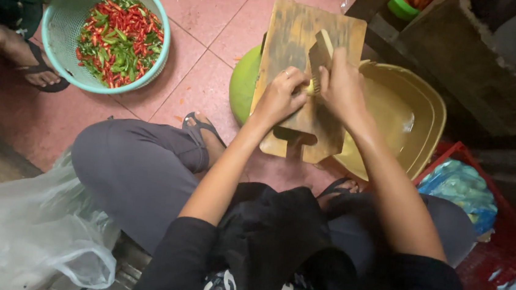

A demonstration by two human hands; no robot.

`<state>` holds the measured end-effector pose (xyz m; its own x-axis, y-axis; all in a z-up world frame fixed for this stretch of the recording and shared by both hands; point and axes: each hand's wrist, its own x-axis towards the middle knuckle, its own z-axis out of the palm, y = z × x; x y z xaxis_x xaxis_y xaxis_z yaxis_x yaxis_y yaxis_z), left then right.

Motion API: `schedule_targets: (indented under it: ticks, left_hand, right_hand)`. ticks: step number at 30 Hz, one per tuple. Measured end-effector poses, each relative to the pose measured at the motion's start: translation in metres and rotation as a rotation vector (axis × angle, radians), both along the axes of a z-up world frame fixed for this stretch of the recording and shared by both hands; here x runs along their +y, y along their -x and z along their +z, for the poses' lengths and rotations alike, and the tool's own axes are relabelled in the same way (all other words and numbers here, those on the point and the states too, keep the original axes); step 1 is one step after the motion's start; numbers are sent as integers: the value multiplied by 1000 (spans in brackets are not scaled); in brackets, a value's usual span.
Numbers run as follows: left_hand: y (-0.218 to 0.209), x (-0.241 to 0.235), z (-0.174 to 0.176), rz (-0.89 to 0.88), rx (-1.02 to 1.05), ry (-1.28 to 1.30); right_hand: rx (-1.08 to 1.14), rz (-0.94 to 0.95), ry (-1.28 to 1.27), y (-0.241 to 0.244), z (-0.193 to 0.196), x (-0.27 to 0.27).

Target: Slicing potatoes into wavy chips using a manual slicer on a wooden board.

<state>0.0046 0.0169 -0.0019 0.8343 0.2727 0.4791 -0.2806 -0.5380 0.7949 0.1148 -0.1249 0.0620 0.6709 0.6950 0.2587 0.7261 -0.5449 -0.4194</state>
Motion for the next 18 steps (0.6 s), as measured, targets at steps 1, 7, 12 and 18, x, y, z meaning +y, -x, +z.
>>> schedule_targets:
  ticks: [1,7,12,18]
  left_hand:
    - [2,0,-1,12,-25,-28]
    - [1,-1,2,23,1,-25]
    - [-1,1,0,3,59,12]
    - [3,-1,-5,25,5,-9]
  right_hand:
    - [11,-15,20,2,3,2]
    - [98,-28,74,6,17,12]
    - [45,-13,92,6,-11,17]
    - [279,-15,126,-18,-9,-5]
